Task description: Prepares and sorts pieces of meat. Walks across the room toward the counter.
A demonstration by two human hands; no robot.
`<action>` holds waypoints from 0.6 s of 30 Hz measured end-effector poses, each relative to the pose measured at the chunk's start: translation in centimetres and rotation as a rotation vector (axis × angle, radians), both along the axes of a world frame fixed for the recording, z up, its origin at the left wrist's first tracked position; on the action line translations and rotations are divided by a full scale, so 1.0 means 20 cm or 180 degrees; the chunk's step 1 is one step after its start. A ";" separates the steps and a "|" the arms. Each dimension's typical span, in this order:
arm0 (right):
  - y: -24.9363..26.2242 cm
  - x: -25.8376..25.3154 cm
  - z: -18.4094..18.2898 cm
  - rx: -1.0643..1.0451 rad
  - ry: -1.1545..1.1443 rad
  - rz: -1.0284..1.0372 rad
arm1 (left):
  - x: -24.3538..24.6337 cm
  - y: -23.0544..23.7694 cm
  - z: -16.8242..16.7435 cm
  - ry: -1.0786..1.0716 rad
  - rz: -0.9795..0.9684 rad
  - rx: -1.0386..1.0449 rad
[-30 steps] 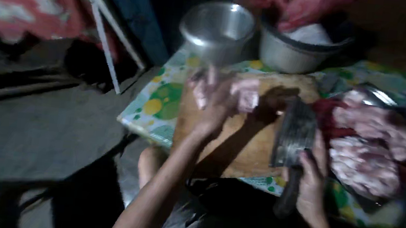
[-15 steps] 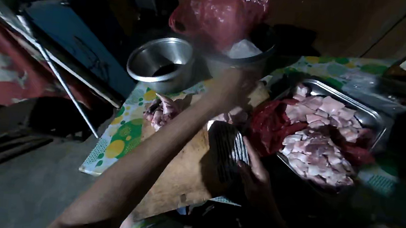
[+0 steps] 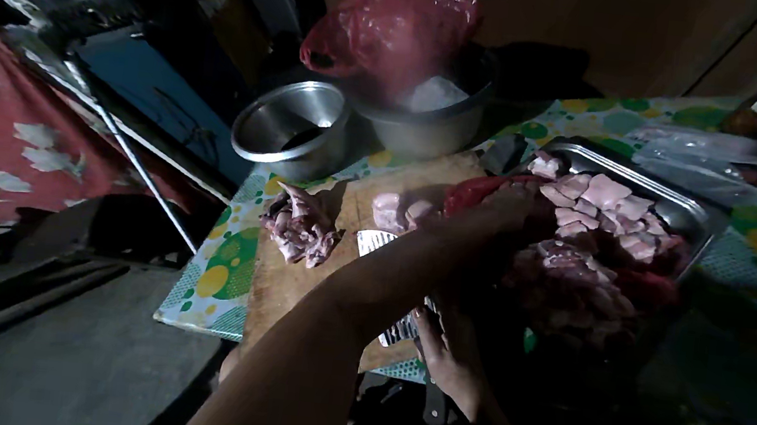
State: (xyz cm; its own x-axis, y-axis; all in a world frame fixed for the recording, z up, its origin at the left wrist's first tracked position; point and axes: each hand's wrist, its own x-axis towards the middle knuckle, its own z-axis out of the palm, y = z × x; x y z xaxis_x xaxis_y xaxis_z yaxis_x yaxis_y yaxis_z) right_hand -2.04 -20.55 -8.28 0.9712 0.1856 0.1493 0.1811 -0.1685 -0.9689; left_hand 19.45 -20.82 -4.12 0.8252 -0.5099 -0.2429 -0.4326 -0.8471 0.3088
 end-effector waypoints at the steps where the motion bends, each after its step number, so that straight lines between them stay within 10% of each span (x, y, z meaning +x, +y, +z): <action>1: 0.01 0.00 -0.02 0.0045 -0.0203 -0.0047 | 0.01 0.01 -0.01 0.0016 0.0040 -0.0102; 8: 0.03 0.01 -0.10 0.0589 -0.0657 -0.0054 | 0.04 0.01 0.09 0.0638 0.0605 -0.0466; 18: 0.02 -0.03 -0.05 0.0649 -0.0588 0.0051 | -0.05 -0.15 0.26 -0.0545 0.0179 0.0577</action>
